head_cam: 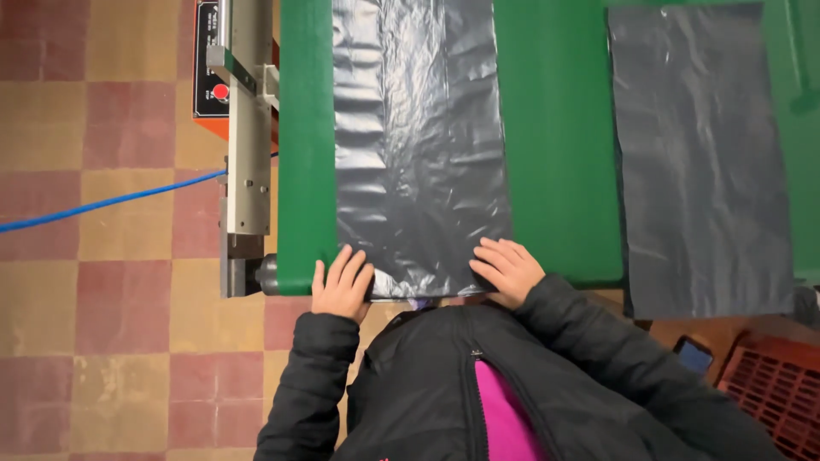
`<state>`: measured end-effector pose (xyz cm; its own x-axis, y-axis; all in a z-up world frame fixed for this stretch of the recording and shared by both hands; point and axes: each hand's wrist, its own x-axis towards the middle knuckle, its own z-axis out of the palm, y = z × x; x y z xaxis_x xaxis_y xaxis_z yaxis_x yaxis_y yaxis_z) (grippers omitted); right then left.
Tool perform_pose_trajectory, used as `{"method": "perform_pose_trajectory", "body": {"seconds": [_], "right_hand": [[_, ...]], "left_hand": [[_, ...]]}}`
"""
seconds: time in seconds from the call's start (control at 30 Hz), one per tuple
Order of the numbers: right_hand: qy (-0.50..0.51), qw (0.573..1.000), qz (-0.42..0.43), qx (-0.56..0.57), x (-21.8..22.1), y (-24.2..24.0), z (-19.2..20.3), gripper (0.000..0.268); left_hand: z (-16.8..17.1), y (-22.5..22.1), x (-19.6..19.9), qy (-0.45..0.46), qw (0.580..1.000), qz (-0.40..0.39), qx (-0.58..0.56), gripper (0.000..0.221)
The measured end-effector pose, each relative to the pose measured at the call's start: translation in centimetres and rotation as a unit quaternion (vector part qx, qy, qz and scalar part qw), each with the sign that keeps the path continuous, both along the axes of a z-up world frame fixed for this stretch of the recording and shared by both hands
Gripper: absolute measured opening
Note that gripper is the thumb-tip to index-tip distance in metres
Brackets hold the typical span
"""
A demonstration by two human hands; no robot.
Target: Folding black plastic bags and placing them into a red plastic crate.
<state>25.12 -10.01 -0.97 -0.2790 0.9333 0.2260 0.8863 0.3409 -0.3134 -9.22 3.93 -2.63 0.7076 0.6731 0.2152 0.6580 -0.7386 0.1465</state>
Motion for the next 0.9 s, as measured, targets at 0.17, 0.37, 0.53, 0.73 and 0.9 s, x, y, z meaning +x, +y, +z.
{"method": "perform_pose_trajectory", "body": {"seconds": [0.17,0.37,0.53,0.73,0.9], "right_hand": [[0.124,0.988,0.016,-0.090,2.8,-1.5,1.9,0.029],[0.294,0.917,-0.029,-0.268,7.5,4.5,8.1,0.018],[0.240,0.960,-0.075,-0.125,12.7,17.5,6.4,0.016],[0.223,0.946,-0.232,-0.048,15.9,30.3,-1.2,0.020],[0.024,0.978,-0.173,0.110,14.8,31.9,-1.8,0.034]], "left_hand": [[3.1,0.9,-2.5,-0.101,0.975,-0.040,-0.194,0.029],[8.4,8.2,0.4,-0.251,0.858,-0.031,-0.448,0.018],[4.6,22.2,8.7,-0.341,0.864,-0.035,-0.369,0.016],[-4.2,33.6,17.2,-0.277,0.932,0.081,-0.221,0.023],[-4.7,34.0,18.2,-0.184,0.959,0.114,-0.182,0.024]]}}
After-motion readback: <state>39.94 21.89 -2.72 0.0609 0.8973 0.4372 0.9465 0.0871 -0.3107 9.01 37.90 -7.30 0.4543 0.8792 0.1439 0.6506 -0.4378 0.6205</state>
